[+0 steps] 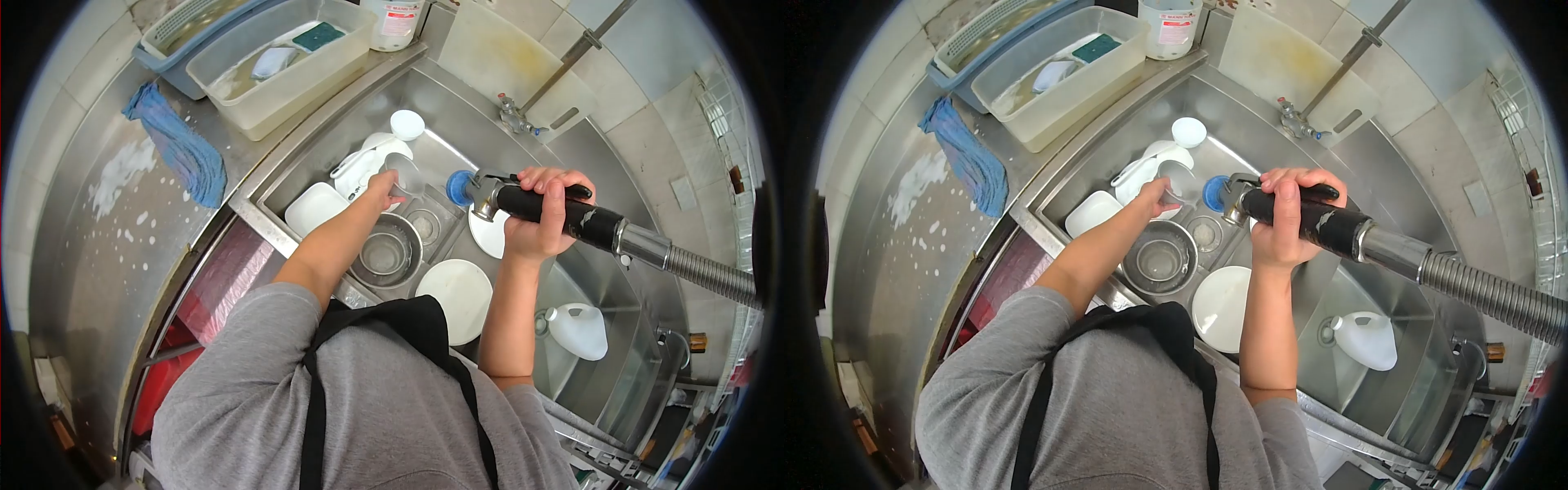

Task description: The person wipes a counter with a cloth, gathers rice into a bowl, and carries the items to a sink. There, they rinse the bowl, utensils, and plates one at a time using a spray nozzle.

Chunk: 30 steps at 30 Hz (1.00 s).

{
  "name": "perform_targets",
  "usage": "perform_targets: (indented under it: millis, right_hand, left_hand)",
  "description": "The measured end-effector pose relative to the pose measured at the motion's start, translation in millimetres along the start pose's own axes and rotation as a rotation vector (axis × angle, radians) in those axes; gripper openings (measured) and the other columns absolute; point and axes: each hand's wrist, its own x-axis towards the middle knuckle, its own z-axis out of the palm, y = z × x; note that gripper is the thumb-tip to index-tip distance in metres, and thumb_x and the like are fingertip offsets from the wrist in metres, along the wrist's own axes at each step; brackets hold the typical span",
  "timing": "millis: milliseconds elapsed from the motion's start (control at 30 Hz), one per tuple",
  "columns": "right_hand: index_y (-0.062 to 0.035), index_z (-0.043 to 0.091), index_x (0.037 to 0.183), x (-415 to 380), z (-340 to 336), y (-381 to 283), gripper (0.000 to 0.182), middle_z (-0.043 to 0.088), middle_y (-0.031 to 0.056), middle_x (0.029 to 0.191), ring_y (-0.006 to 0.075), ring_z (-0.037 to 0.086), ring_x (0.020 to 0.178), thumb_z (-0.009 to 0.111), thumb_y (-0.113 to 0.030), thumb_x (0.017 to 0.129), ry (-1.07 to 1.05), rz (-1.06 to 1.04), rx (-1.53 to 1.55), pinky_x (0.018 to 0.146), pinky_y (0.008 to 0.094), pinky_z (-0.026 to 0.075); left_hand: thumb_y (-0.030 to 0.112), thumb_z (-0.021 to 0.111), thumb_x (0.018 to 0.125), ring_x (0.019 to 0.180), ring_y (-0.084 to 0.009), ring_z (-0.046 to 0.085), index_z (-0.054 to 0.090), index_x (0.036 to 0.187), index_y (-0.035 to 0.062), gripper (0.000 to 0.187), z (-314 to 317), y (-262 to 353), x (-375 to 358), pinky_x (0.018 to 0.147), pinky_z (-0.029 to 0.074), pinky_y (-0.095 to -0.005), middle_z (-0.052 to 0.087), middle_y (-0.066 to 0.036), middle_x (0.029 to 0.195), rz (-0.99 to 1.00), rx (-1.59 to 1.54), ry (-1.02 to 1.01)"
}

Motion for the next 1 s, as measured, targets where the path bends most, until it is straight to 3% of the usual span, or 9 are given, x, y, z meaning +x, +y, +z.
perform_targets:
  millis: [200, 400, 467, 533, 600, 700, 800, 867, 1000]
  right_hand:
    - [-0.0028, 0.042, 0.084, -13, -10, 7, 0.015, 0.043, 0.0078, 0.064, 0.0170, 0.044, 0.059, 0.049, -0.006, 0.072, 0.030, 0.076, -0.116, 0.061, 0.0328, 0.040]
    - [-0.0023, 0.041, 0.085, -16, -23, 10, 0.015, 0.043, 0.0084, 0.065, 0.0168, 0.043, 0.060, 0.047, -0.004, 0.072, 0.024, 0.101, -0.174, 0.062, 0.0325, 0.040]
    - [-0.0021, 0.041, 0.086, -18, -25, 9, 0.016, 0.043, 0.0083, 0.065, 0.0168, 0.043, 0.060, 0.047, -0.004, 0.071, 0.007, 0.119, -0.147, 0.062, 0.0325, 0.040]
    - [-0.0020, 0.041, 0.086, -22, -22, 8, 0.016, 0.042, 0.0079, 0.065, 0.0168, 0.043, 0.060, 0.048, -0.004, 0.071, -0.005, 0.138, -0.144, 0.063, 0.0326, 0.040]
    - [-0.0020, 0.041, 0.086, -29, -14, 6, 0.017, 0.043, 0.0080, 0.066, 0.0169, 0.043, 0.060, 0.048, -0.004, 0.071, -0.007, 0.221, -0.089, 0.063, 0.0327, 0.040]
    - [-0.0022, 0.040, 0.087, -41, -10, 3, 0.019, 0.043, 0.0084, 0.066, 0.0173, 0.043, 0.061, 0.050, -0.005, 0.071, -0.032, 0.280, -0.071, 0.063, 0.0323, 0.040]
    - [-0.0022, 0.040, 0.087, -47, -12, -2, 0.019, 0.043, 0.0086, 0.066, 0.0175, 0.044, 0.061, 0.050, -0.005, 0.071, -0.050, 0.300, -0.086, 0.063, 0.0318, 0.039]
    - [-0.0018, 0.039, 0.087, -49, -17, -4, 0.024, 0.044, 0.0054, 0.067, 0.0149, 0.047, 0.060, 0.055, -0.002, 0.069, -0.007, 0.304, -0.115, 0.064, 0.0309, 0.043]
    - [-0.0014, 0.039, 0.088, -49, -23, -10, 0.025, 0.044, 0.0056, 0.067, 0.0149, 0.047, 0.060, 0.055, -0.002, 0.069, 0.011, 0.286, -0.122, 0.064, 0.0311, 0.043]
  left_hand:
    - [0.009, 0.048, 0.073, 0.089, -0.0260, 0.051, 0.042, 0.108, -0.0003, 0.037, -28, 1, 59, 0.067, 0.049, -0.0367, 0.045, -0.015, 0.106, 0.180, -0.012, 0.303]
    - [0.006, 0.043, 0.077, 0.087, -0.0208, 0.053, 0.041, 0.109, 0.0013, 0.032, -42, 7, 46, 0.063, 0.049, -0.0314, 0.049, -0.014, 0.100, 0.094, 0.164, 0.257]
    - [0.003, 0.046, 0.069, 0.072, -0.0221, 0.058, 0.055, 0.090, 0.0005, 0.023, -32, -6, 32, 0.058, 0.048, -0.0299, 0.058, -0.015, 0.080, 0.654, 0.913, 0.363]
    - [0.010, 0.051, 0.069, 0.068, -0.0232, 0.059, 0.057, 0.088, 0.0034, 0.021, -22, -22, -10, 0.061, 0.047, -0.0314, 0.058, -0.017, 0.063, 0.326, 1.211, -0.333]
    - [0.020, 0.053, 0.068, 0.078, -0.0229, 0.059, 0.058, 0.092, 0.0046, 0.028, -23, -56, -11, 0.068, 0.046, -0.0344, 0.060, -0.015, 0.078, 0.478, 2.092, -0.712]
    - [0.034, 0.056, 0.066, 0.085, -0.0240, 0.057, 0.059, 0.092, 0.0052, 0.039, -56, -78, -41, 0.073, 0.044, -0.0364, 0.060, -0.013, 0.087, 0.463, 2.299, -0.655]
    - [0.041, 0.059, 0.064, 0.095, -0.0282, 0.051, 0.059, 0.093, 0.0060, 0.045, -69, -90, -61, 0.079, 0.042, -0.0362, 0.054, -0.015, 0.102, 0.956, 2.246, -0.643]
    - [0.040, 0.061, 0.062, 0.108, -0.0318, 0.040, 0.056, 0.101, 0.0096, 0.049, -41, -79, -60, 0.087, 0.036, -0.0409, 0.044, -0.015, 0.117, 0.057, 2.471, -0.747]
    - [0.032, 0.062, 0.064, 0.113, -0.0308, 0.034, 0.050, 0.106, 0.0071, 0.051, -27, -51, -53, 0.089, 0.033, -0.0419, 0.036, -0.015, 0.123, 0.239, 2.229, -0.894]
